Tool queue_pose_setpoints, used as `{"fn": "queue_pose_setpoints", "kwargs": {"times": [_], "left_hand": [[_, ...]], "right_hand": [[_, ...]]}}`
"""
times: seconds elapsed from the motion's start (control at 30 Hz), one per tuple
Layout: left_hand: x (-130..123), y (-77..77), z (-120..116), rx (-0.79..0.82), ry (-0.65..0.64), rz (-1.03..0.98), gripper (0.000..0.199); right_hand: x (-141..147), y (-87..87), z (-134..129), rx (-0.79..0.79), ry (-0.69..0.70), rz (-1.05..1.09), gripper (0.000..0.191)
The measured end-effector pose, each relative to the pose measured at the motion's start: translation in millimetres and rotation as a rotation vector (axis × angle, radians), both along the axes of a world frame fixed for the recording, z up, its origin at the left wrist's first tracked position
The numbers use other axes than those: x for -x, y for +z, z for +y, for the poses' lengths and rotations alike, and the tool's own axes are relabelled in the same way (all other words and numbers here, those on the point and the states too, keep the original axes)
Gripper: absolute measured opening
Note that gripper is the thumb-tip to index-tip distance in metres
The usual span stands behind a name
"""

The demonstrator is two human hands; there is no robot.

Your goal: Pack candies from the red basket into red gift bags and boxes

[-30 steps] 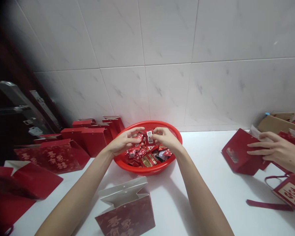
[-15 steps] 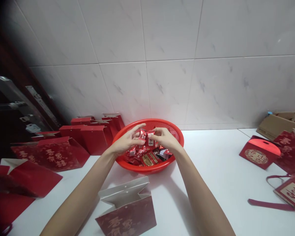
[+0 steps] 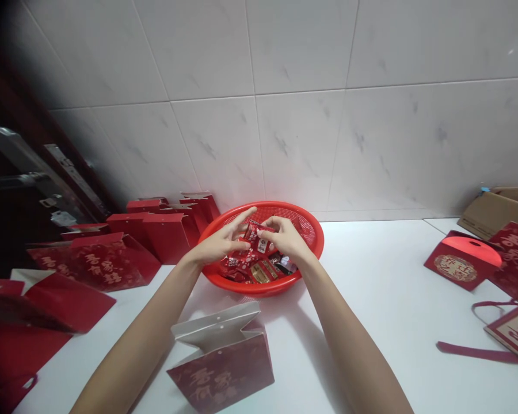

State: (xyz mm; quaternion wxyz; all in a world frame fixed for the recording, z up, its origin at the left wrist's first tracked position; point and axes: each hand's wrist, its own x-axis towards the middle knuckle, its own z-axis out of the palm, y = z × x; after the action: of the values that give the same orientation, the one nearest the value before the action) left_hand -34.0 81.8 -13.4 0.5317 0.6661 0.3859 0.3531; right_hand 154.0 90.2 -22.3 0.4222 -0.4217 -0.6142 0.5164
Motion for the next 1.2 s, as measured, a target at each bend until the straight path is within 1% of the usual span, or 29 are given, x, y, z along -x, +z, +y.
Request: {"fn": "queue_pose_setpoints", "kwargs": {"times": [0.13,0.27,0.33,0.4,0.5,0.67,0.73,0.83,0.9,0.97,1.03,1.1,1.2], "left_hand": [[6.0,4.1,-0.8,0.014,0.010,0.018,0.090],[9.3,1.4,1.8,0.016,-0.004,-0.039,0.089],[8.5,-1.9,4.8,0.000,0.043,-0.073,0.090],[5.7,-4.9,7.6,-0.014,0.130,-0.111,0.089],[-0.5,-6.5,8.9,-0.013,0.233,-0.162,0.083],[-9.7,-2.2,3.1,-0.065,0.324,-0.226,0.072],[-12.3,-1.0,0.7,-0.101,0.354,-0.246,0.068],[-15.0,-1.1,-1.2,-0.140,0.378,-0.251,0.061],[-16.3,-1.7,-1.6,-0.151,0.373,-0.255,0.055],[-17.7,-2.0,-1.9,-0.156,0.362,-0.255,0.052],[-19.7,-1.8,-1.8,-0.159,0.353,-0.249,0.050],[-22.3,-0.7,-0.9,-0.163,0.340,-0.225,0.048],[-26.7,2.7,3.0,-0.174,0.319,-0.142,0.039]], "right_hand": [[-0.8,3.4,-3.5,0.014,0.024,-0.030,0.014],[-1.9,5.5,-6.0,0.062,0.055,-0.057,0.017],[-1.8,4.5,-5.7,0.069,0.065,-0.043,0.020],[-1.3,3.4,-5.2,0.067,0.059,-0.016,0.022],[-1.1,4.6,-6.6,0.054,0.039,-0.006,0.025],[0.0,9.7,-12.7,0.000,0.088,0.017,0.035],[3.4,8.4,-13.4,-0.040,0.095,0.045,0.044],[10.8,3.2,-12.0,-0.141,0.075,0.088,0.056],[14.4,0.3,-10.9,-0.201,0.067,0.101,0.057],[15.6,-0.7,-10.8,-0.216,0.066,0.104,0.054],[14.3,0.3,-11.5,-0.159,0.075,0.131,0.053],[11.9,2.3,-12.5,-0.056,0.094,0.175,0.054],[9.8,4.6,-12.6,0.071,0.148,0.244,0.052]]}}
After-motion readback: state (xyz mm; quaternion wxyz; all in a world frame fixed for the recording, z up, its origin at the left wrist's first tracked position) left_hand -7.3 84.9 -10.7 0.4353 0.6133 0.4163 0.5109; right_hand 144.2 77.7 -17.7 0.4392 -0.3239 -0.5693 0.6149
